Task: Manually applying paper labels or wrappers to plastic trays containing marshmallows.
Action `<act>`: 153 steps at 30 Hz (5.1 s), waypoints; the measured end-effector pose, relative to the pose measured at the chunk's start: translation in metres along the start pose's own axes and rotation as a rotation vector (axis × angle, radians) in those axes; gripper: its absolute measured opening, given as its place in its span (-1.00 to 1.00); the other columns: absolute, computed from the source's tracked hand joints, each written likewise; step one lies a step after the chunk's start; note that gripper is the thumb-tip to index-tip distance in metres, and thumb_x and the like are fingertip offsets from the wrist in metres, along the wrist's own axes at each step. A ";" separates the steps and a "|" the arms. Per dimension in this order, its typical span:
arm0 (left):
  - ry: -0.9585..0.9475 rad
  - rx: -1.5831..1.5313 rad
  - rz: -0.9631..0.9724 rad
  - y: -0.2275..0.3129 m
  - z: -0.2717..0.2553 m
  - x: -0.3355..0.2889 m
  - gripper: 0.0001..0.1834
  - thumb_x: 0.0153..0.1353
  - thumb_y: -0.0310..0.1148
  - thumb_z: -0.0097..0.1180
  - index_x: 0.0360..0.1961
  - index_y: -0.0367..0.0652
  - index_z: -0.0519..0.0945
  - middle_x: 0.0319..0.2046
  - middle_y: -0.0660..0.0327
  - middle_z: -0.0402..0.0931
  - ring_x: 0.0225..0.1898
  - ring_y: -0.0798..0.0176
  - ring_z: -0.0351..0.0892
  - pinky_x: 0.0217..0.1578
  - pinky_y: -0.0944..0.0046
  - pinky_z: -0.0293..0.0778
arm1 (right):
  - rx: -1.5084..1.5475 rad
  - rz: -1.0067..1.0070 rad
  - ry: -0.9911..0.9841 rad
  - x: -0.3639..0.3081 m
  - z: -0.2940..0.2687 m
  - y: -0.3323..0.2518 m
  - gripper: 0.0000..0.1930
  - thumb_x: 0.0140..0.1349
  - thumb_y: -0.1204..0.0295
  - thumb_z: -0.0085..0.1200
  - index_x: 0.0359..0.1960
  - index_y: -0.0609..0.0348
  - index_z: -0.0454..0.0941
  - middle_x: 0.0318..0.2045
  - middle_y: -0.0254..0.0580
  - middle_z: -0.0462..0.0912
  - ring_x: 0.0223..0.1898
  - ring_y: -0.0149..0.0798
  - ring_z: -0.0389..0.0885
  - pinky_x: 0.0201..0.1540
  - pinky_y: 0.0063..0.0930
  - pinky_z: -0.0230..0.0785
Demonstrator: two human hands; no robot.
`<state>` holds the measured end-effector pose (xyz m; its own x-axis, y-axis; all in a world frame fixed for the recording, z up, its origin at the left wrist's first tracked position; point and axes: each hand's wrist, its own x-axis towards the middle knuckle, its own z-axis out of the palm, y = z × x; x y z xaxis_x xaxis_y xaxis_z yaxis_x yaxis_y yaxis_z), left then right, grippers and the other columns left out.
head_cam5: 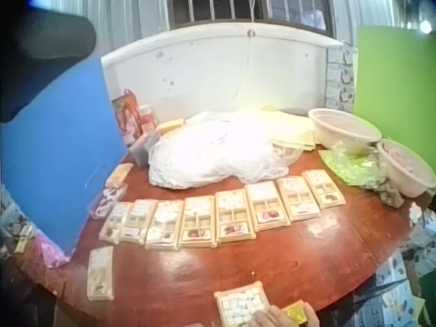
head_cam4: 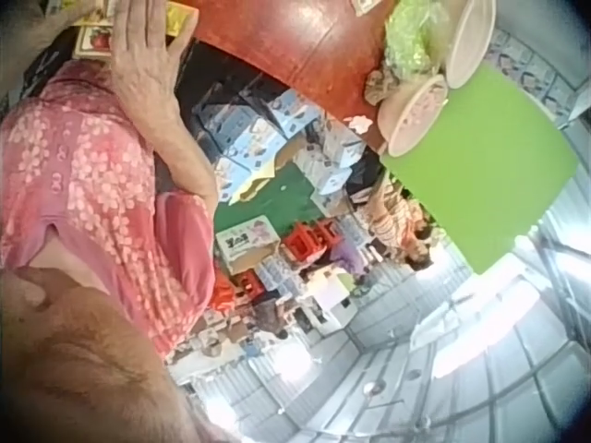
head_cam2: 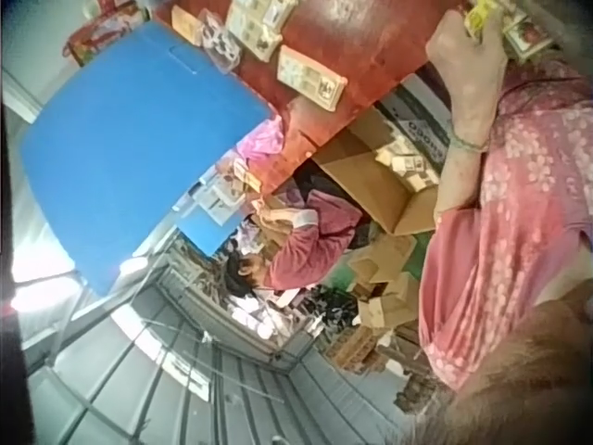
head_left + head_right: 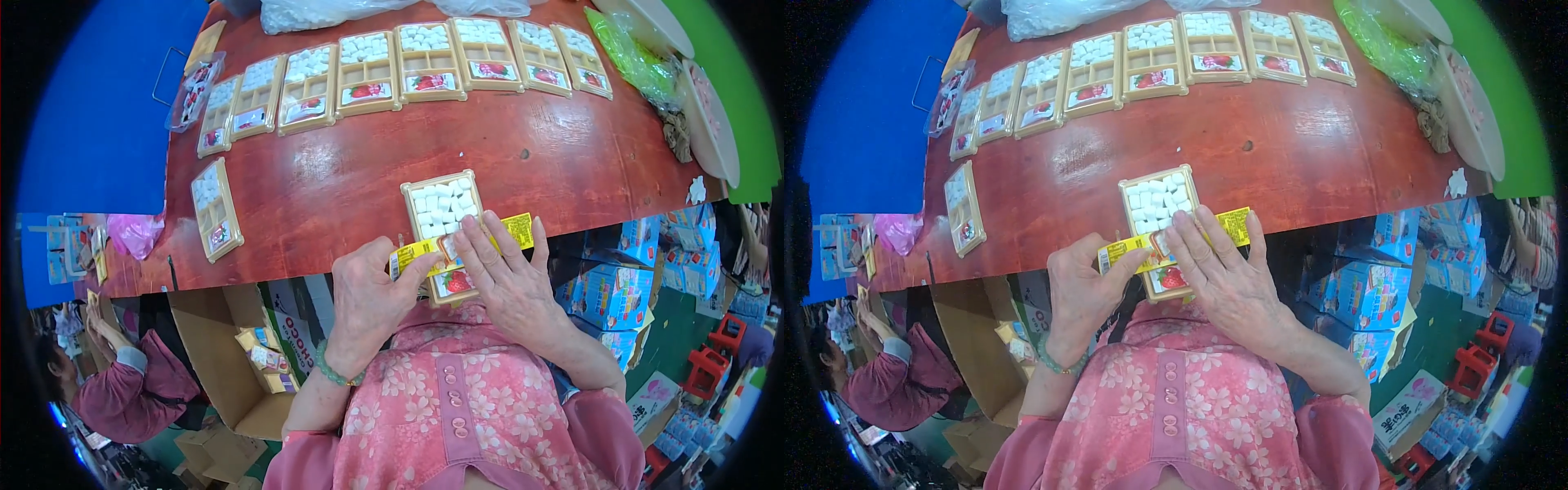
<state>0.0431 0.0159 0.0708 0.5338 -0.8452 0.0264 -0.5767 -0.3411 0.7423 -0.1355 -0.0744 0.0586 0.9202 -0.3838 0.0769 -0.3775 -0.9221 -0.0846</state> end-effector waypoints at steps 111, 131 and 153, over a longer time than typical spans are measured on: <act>-0.530 -1.057 -0.228 -0.052 0.026 -0.040 -0.67 -0.09 -0.32 0.41 -0.39 -0.25 0.53 -0.47 0.27 0.51 -0.44 0.39 0.51 -0.38 0.37 0.45 | 1.872 0.488 0.360 -0.018 0.036 -0.027 -0.72 0.23 0.33 0.09 -0.19 0.30 0.38 -0.32 -0.19 0.49 -0.36 -0.32 0.45 -0.30 -0.47 0.31; -0.058 -0.500 0.092 -0.072 -0.086 -0.082 -0.75 0.07 -0.43 0.24 -0.20 -0.27 0.61 -0.28 0.10 0.63 -0.23 0.25 0.63 -0.19 0.30 0.48 | 1.236 -0.117 -0.200 0.058 -0.015 -0.070 -0.62 0.11 0.34 0.18 -0.06 0.27 0.49 -0.21 0.00 0.58 -0.21 -0.05 0.59 -0.11 -0.33 0.41; 0.514 -0.215 -0.218 -0.151 -0.174 -0.067 -0.39 0.11 -0.43 0.21 0.17 -0.43 0.30 0.08 -0.07 0.41 0.11 0.14 0.40 0.07 0.21 0.33 | 0.665 0.444 -0.046 -0.109 0.109 -0.009 -0.44 0.10 0.37 0.15 0.15 0.29 0.33 0.18 0.12 0.32 0.26 0.09 0.23 0.27 -0.20 0.08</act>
<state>0.2026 0.1957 0.0734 0.8875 -0.4392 0.1392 -0.3109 -0.3481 0.8844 -0.2210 -0.0191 -0.0577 0.7071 -0.6924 -0.1432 -0.5826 -0.4559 -0.6728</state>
